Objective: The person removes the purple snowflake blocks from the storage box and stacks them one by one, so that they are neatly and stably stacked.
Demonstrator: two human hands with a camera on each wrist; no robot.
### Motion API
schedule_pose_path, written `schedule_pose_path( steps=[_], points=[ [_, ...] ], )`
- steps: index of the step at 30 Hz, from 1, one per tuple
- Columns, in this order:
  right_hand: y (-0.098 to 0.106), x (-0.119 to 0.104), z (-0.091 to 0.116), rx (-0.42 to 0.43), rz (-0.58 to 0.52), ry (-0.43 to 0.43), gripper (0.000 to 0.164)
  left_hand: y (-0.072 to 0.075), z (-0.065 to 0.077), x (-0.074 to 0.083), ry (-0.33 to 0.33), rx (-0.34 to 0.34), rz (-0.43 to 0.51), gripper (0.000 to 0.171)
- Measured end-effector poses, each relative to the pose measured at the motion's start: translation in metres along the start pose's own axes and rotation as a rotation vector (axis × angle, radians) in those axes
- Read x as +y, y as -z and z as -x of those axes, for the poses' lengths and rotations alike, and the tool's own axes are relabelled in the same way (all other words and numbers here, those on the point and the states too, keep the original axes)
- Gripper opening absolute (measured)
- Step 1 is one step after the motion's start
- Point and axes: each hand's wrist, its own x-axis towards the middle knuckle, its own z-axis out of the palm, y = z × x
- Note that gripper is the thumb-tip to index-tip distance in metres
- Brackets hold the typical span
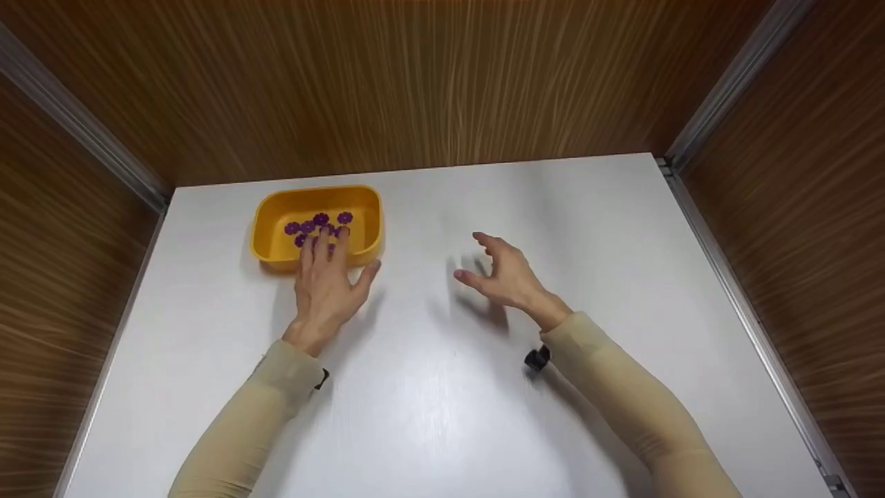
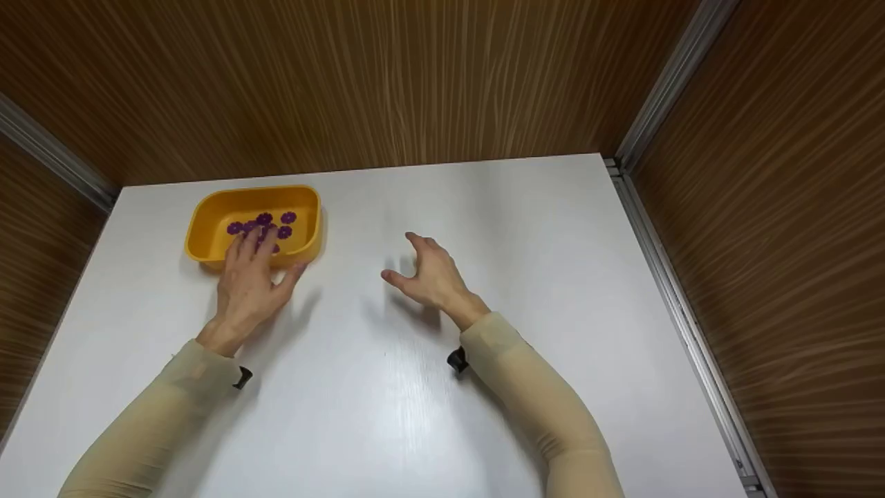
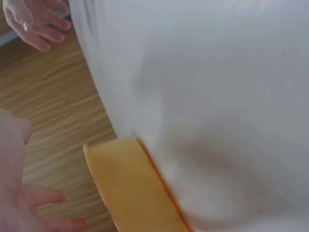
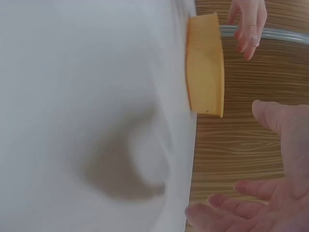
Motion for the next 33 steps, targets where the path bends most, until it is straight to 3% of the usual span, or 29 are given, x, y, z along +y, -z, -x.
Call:
schedule_pose_path(
  steps=[5, 9, 21, 33],
  points=[
    [-0.007, -0.013, -0.015, -0.036, -0.156, -0.03, 0.08, 0.013, -0.007, -0.012, 0.014, 0.083, 0.065, 0.08],
    [-0.013, -0.021, -0.026, -0.062, -0.203, -0.049, 0.076, 0.023, -0.012, -0.022, 0.057, 0.114, 0.123, 0.074],
    [-0.024, -0.041, -0.052, -0.12, -0.329, -0.097, 0.07, 0.05, -0.023, -0.054, 0.182, 0.129, 0.156, 0.067],
    [-0.041, -0.063, -0.081, -0.19, -0.487, -0.208, 0.067, 0.073, -0.04, -0.091, 0.303, 0.133, 0.112, 0.061]
  ],
)
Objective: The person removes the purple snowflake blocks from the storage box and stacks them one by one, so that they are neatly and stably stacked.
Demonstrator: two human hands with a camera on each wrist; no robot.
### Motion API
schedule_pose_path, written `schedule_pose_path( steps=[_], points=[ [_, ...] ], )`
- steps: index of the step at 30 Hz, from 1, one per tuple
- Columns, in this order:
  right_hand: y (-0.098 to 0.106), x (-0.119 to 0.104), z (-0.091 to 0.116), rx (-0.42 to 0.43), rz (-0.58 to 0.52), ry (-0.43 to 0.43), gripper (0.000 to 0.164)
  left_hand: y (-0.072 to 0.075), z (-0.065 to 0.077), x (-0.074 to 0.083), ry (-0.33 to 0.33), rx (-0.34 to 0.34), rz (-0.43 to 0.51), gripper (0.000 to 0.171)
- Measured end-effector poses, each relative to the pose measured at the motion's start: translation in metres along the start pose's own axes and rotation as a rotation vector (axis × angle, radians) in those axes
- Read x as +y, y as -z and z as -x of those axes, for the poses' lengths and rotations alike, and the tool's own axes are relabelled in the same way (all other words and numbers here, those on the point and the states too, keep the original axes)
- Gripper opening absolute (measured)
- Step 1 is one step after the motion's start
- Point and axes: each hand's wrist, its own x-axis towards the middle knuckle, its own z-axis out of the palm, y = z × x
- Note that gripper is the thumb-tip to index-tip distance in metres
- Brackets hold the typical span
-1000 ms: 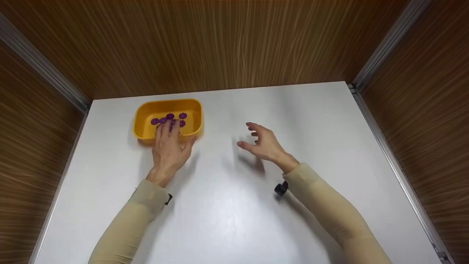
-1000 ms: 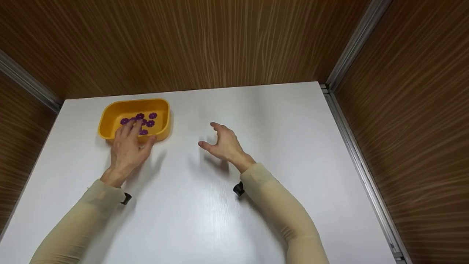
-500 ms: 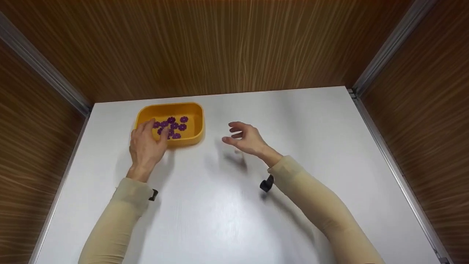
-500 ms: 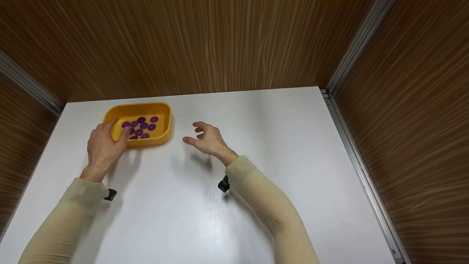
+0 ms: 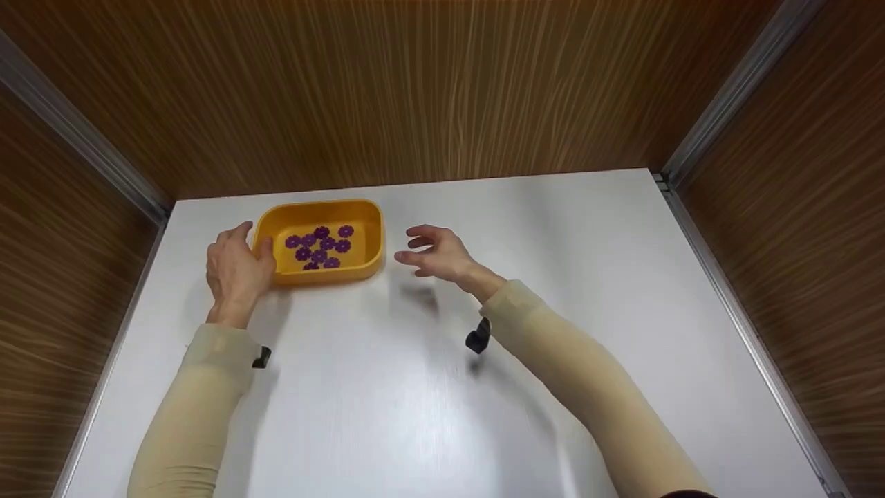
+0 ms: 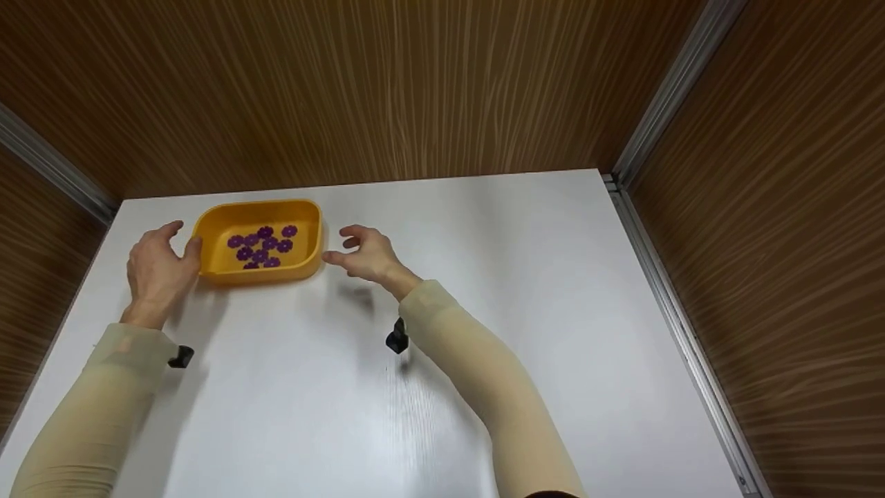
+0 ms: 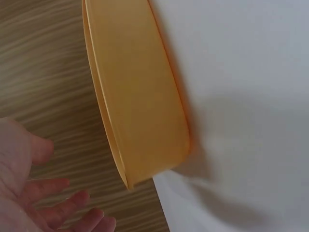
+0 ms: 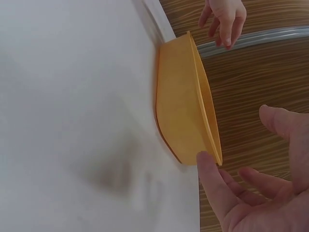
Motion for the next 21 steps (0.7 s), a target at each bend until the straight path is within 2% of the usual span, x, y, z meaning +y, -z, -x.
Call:
schedule_pose_path(
  steps=[4, 11, 21],
  points=[
    [-0.008, -0.005, -0.01, 0.002, -0.038, -0.054, 0.066, 0.005, -0.01, -0.011, 0.048, -0.013, -0.023, 0.061],
    [-0.021, -0.008, -0.026, 0.016, -0.067, -0.117, 0.067, 0.012, -0.025, -0.029, 0.158, -0.088, -0.021, 0.065],
    [-0.04, -0.009, -0.044, 0.058, -0.147, -0.142, 0.062, 0.012, -0.033, -0.043, 0.24, -0.149, 0.094, 0.06]
  ],
)
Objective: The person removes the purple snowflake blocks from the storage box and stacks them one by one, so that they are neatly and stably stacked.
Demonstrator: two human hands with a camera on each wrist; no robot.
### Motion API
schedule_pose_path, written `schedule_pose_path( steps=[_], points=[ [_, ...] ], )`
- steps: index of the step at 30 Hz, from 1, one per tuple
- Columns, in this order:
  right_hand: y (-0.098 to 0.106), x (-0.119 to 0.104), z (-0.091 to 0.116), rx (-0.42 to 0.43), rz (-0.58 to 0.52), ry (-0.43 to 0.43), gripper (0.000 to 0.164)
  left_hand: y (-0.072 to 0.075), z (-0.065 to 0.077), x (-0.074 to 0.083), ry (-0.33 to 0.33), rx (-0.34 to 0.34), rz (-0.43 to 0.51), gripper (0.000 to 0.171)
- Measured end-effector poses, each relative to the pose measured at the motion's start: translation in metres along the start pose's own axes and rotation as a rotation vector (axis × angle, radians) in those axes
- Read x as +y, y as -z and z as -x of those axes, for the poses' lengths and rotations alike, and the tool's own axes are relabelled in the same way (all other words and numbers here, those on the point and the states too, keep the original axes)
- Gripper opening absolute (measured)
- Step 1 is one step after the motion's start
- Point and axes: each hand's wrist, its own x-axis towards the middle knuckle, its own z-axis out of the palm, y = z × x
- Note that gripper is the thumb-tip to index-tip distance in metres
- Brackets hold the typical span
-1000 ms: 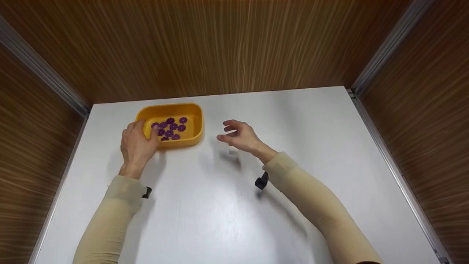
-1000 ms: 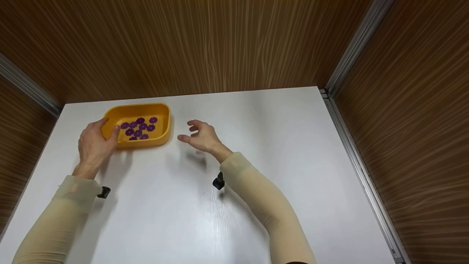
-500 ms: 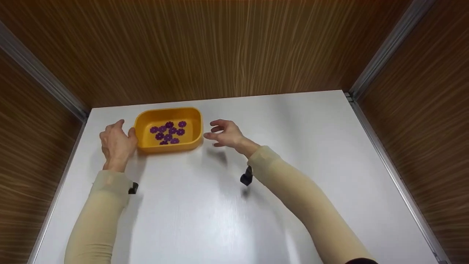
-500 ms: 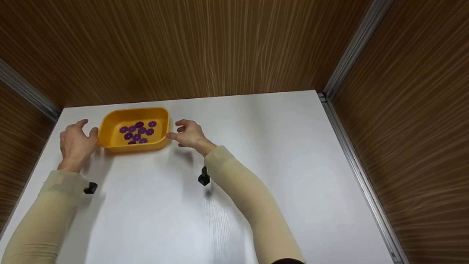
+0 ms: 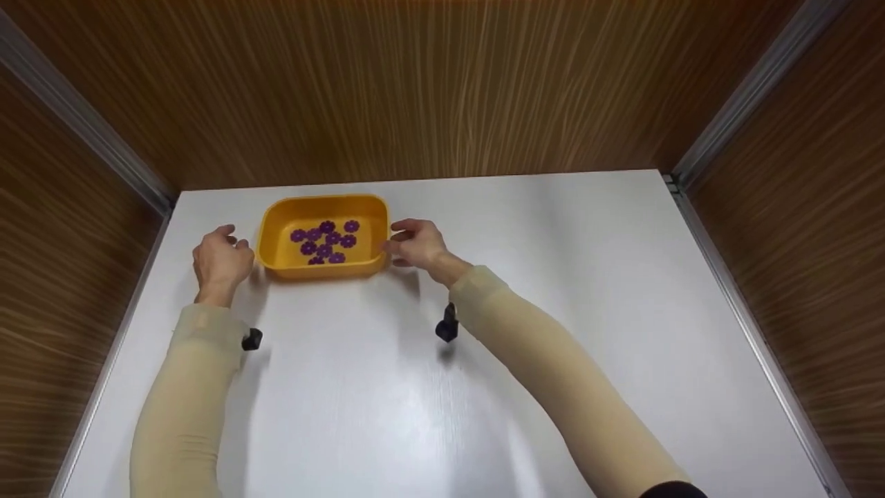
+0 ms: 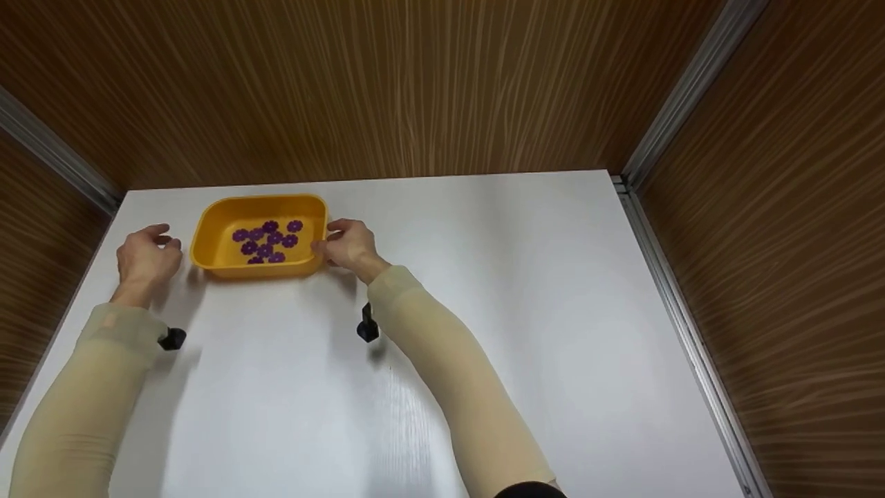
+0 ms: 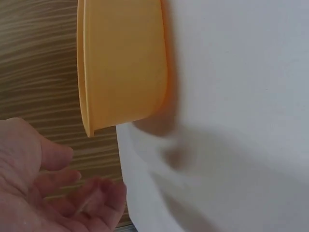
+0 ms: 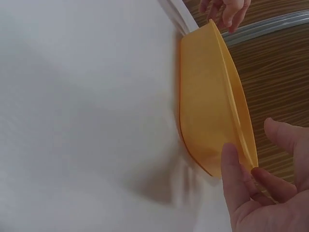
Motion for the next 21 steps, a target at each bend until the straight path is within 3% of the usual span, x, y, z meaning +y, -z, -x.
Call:
schedule_pose_path(
  steps=[6, 13, 21],
  points=[
    [-0.009, 0.001, -0.008, 0.042, -0.021, -0.006, 0.061, -0.004, -0.007, -0.006, 0.026, -0.046, 0.078, 0.053],
    [-0.014, -0.002, -0.014, 0.115, -0.033, -0.019, 0.056, -0.009, -0.015, -0.002, 0.07, -0.129, 0.201, 0.051],
    [-0.019, -0.004, -0.017, 0.167, -0.053, -0.061, 0.056, -0.012, -0.019, -0.002, 0.113, -0.144, 0.223, 0.054]
  ],
)
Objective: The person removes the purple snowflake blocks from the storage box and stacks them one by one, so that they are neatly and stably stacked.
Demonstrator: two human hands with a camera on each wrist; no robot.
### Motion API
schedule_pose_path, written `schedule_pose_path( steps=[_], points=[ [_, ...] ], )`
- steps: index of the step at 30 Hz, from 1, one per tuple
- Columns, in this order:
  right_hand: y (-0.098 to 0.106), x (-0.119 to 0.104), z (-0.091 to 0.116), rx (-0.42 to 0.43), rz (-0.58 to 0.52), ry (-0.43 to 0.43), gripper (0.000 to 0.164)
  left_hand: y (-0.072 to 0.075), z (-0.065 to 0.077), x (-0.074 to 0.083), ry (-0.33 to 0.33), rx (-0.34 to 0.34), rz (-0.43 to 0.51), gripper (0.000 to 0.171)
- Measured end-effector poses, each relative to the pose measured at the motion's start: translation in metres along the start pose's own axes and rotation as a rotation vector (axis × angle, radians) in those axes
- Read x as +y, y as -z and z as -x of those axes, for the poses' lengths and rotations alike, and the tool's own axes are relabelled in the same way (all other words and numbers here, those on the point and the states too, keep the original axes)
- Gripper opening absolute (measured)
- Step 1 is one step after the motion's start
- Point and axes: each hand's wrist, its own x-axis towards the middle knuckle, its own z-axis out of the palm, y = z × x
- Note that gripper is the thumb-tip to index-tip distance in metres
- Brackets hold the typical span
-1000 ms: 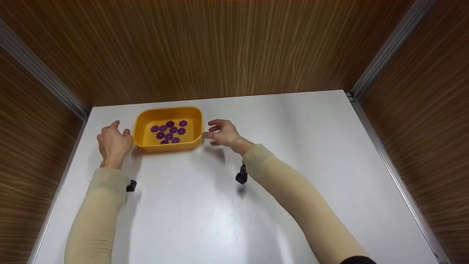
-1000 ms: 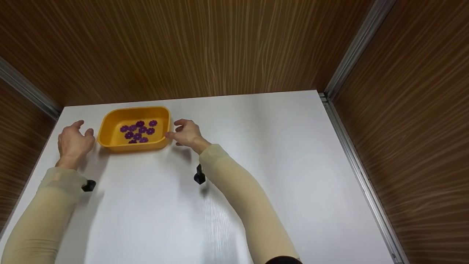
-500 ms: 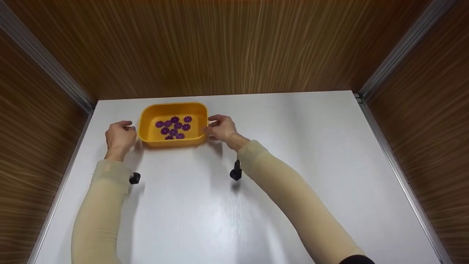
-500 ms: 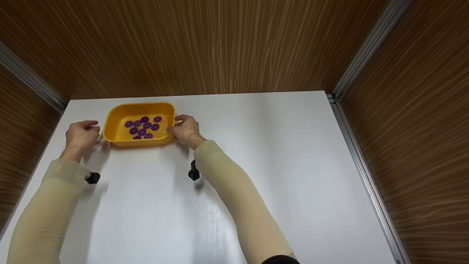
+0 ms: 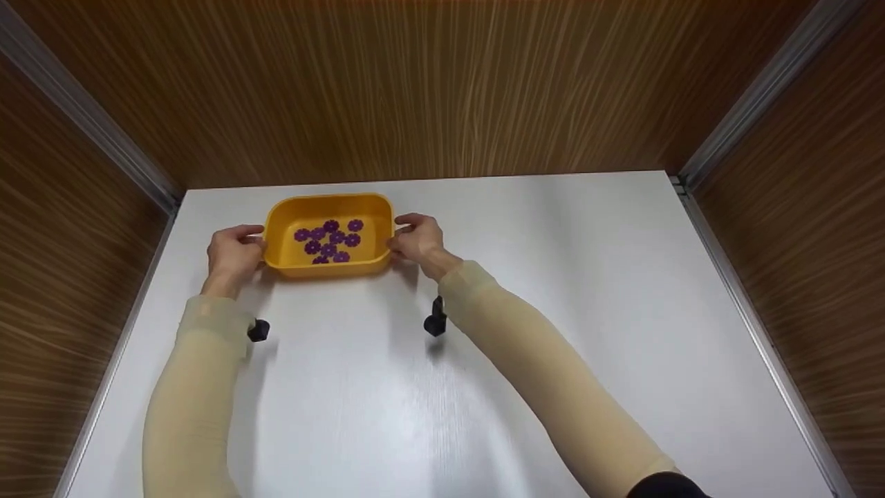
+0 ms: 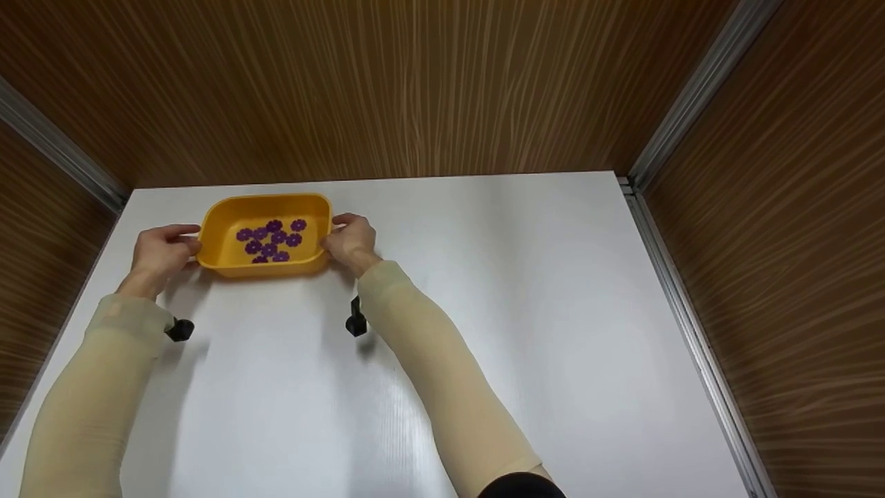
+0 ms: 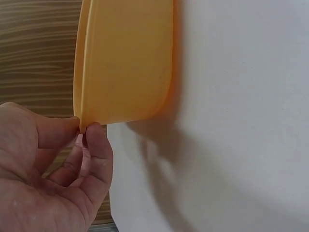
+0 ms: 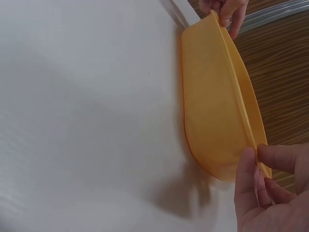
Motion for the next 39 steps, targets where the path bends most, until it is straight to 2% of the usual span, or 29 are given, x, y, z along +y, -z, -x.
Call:
schedule_pose_path(
  steps=[11, 17, 25, 30, 39],
  points=[
    [0.001, -0.003, 0.001, 0.001, 0.002, -0.031, 0.057, 0.0, 0.0, 0.002, -0.009, -0.008, 0.003, 0.058],
    [0.006, 0.0, -0.002, 0.01, -0.038, -0.033, 0.057, -0.004, 0.005, -0.001, -0.055, -0.01, 0.031, 0.058],
    [0.019, 0.016, 0.002, -0.01, -0.1, 0.008, 0.065, -0.016, 0.016, -0.004, -0.052, -0.039, 0.092, 0.058],
    [0.028, 0.024, 0.005, -0.037, -0.122, 0.005, 0.062, -0.019, 0.024, -0.009, -0.064, -0.063, 0.132, 0.056],
    [0.046, 0.041, 0.011, -0.079, -0.153, -0.001, 0.06, -0.028, 0.035, -0.013, -0.042, -0.113, 0.212, 0.055]
  ],
)
